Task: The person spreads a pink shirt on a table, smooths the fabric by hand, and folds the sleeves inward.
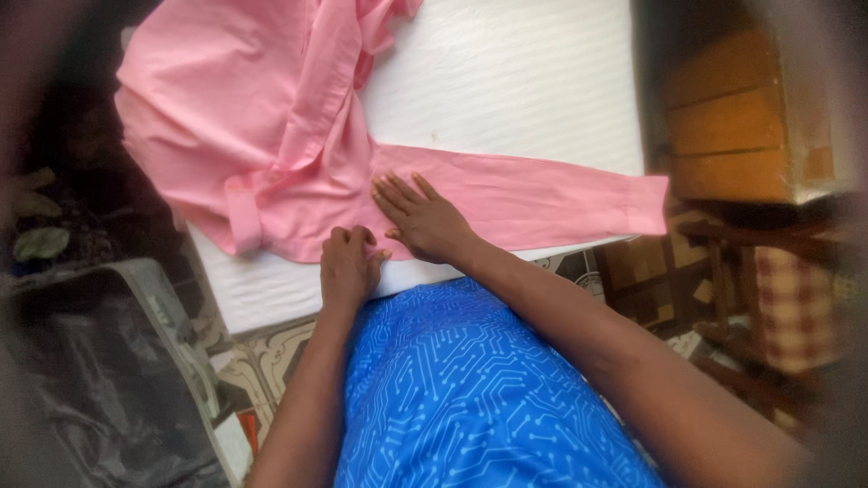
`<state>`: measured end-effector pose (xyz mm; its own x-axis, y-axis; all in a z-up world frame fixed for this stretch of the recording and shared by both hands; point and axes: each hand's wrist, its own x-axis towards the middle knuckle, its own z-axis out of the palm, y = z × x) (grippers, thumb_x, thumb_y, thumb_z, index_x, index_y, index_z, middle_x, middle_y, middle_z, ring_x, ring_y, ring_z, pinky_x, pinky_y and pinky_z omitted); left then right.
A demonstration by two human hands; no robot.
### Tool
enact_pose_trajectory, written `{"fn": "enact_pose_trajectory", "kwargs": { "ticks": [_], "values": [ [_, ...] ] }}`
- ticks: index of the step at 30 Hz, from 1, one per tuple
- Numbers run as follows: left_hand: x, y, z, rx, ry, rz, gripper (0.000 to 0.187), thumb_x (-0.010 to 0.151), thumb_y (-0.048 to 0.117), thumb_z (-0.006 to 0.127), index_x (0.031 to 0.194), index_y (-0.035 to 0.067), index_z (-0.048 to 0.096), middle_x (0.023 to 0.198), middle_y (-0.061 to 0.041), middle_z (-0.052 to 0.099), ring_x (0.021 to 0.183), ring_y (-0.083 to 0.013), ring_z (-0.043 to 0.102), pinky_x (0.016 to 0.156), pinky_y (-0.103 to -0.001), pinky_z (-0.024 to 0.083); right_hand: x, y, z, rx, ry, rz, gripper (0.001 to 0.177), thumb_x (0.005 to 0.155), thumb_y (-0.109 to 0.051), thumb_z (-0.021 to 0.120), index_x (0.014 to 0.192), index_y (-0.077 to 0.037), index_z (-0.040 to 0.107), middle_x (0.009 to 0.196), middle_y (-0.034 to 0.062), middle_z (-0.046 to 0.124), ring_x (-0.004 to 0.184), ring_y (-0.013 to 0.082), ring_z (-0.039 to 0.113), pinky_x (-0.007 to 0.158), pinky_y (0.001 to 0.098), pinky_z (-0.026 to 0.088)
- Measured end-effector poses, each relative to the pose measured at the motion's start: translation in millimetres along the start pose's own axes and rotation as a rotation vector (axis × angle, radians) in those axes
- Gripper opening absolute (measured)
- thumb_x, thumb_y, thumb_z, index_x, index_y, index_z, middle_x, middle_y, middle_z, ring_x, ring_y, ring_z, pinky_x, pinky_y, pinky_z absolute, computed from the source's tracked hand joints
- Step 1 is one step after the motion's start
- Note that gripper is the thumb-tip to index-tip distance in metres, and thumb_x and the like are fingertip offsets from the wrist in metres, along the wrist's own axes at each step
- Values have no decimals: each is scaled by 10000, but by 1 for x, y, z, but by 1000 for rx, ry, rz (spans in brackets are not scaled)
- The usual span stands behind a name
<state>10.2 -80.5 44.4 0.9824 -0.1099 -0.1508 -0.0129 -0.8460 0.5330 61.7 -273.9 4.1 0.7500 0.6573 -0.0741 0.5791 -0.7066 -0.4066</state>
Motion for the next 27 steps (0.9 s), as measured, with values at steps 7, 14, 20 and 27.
{"fn": "enact_pose_trajectory", "kwargs": {
  "ticks": [7, 14, 20, 27],
  "values": [
    [1, 2, -2, 15, -38, -52, 394, 707, 233, 900, 978, 101, 647, 969, -132, 561, 882, -356, 563, 757, -483, 492, 35, 50, -26, -33, -149, 154, 826, 955, -569, 492, 1588, -110, 226, 1679, 61, 169, 1547, 259, 136, 1235, 567, 60],
    [7, -7, -2, 13, -59, -11, 444, 706, 256, 907, 1005, 106, 616, 983, -140, 546, 880, -355, 556, 769, -483, 474, 41, 41, -21, -236, 111, 345, 642, 1069, -331, 473, 1621, -41, 320, 1715, 97, 266, 1598, 264, 199, 1279, 557, 109],
    [16, -12, -4, -16, -136, -3, 495, 713, 264, 912, 1052, 97, 593, 1011, -171, 548, 908, -384, 555, 799, -491, 471, -13, -24, 21, 162, 123, 127, 760, 1021, -488, 506, 1601, -32, 327, 1691, 132, 276, 1585, 270, 195, 1290, 549, 108],
    [15, -10, 1, 35, -148, -59, 527, 716, 300, 917, 1070, 98, 583, 1031, -172, 554, 926, -383, 567, 816, -497, 481, -127, 95, 22, 16, -68, 782, 977, 979, -681, 462, 1651, -69, 104, 1722, 161, 29, 1592, 304, 2, 1265, 550, -12]
  ]
}}
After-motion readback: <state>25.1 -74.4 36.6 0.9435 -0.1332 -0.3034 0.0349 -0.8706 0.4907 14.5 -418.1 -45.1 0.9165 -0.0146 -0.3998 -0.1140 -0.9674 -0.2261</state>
